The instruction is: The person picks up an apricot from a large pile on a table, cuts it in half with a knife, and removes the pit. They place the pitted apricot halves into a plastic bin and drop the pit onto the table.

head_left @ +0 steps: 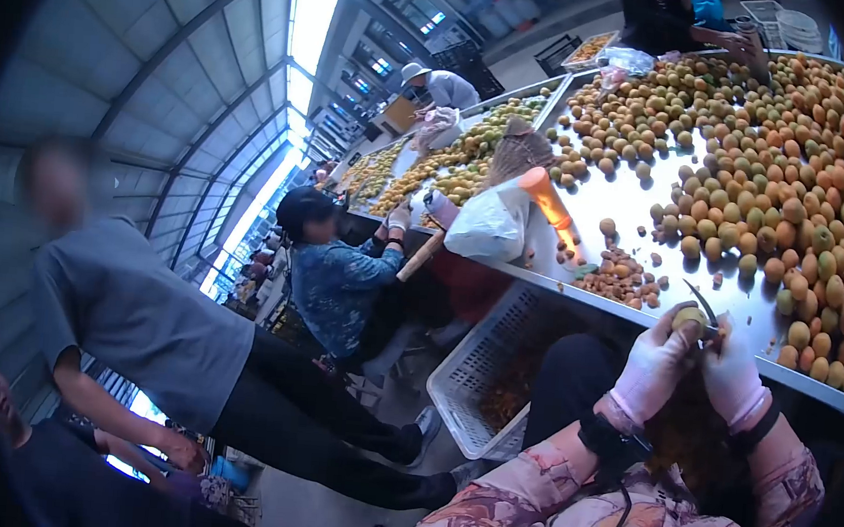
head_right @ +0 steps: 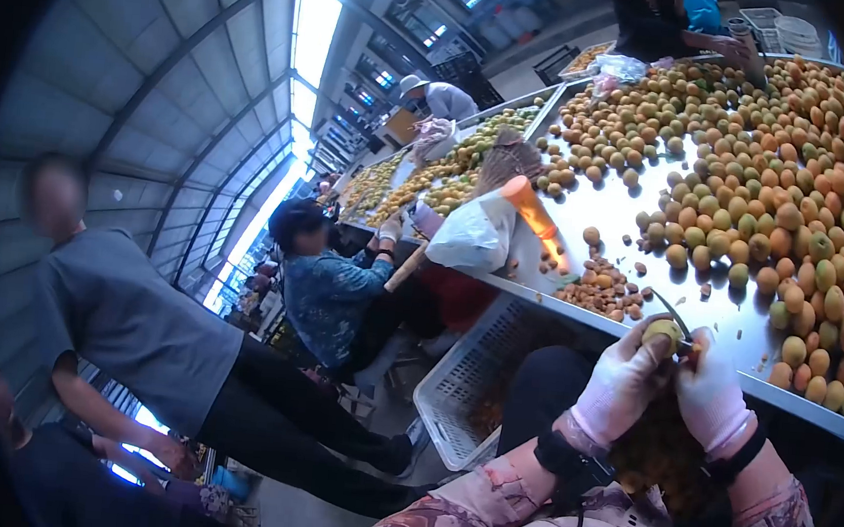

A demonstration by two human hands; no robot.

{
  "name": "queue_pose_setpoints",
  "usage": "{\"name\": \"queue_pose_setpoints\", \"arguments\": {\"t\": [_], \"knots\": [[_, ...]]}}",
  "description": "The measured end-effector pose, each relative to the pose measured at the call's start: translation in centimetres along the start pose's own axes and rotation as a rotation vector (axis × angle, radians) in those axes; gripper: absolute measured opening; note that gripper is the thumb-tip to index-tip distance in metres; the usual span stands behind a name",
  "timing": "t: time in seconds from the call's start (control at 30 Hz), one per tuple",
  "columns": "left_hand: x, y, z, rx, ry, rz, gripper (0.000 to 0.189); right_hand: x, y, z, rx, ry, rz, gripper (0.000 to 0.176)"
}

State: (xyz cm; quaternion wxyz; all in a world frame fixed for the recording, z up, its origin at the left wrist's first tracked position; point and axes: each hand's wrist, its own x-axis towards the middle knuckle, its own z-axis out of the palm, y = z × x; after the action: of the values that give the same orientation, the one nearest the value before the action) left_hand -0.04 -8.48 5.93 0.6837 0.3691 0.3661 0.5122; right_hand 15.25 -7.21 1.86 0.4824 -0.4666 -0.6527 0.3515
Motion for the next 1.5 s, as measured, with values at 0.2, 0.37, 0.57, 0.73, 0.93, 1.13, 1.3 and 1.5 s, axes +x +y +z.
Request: {"name": "queue_pose_setpoints", "arguments": {"t": [0.2,0.37,0.57,0.73,0.93,1.13,1.3,1.5], "knots": [[-0.5,2.1,-0.9,0.283,0.035,0.000,0.049,0.6,-1.8,0.9,0.180,-0.044,0.094,0.015],[0.0,2.7,-0.4,0.532,0.052,0.241,0.050,1.7,-0.2,1.8,0.242,0.014,0.022,0.017],[0.7,3.0,-0.4,0.289,-0.029,0.174,0.044,2.1,-3.1,-1.3,0.401,-0.324,0.162,0.024],[1.5,2.7,0.0,0.197,-0.076,0.158,0.067,1.3,-1.8,-3.2,1.229,-0.685,0.661,0.008],[3.0,1.8,-2.3,-0.073,-0.097,0.031,0.077,1.7,-1.9,-4.5,0.615,-0.382,0.296,0.019],[2.8,1.1,-3.1,-0.163,-0.084,-0.060,0.063,0.5,-1.2,-2.8,-0.051,-0.140,-0.041,0.016],[2.5,0.7,-2.8,-0.126,-0.054,-0.050,0.059,0.2,-1.4,-2.6,-0.119,-0.211,0.034,0.019],[2.2,1.1,-2.2,-0.118,-0.083,-0.059,0.058,0.2,-2.3,-3.2,-0.144,-0.284,0.103,0.023]]}}
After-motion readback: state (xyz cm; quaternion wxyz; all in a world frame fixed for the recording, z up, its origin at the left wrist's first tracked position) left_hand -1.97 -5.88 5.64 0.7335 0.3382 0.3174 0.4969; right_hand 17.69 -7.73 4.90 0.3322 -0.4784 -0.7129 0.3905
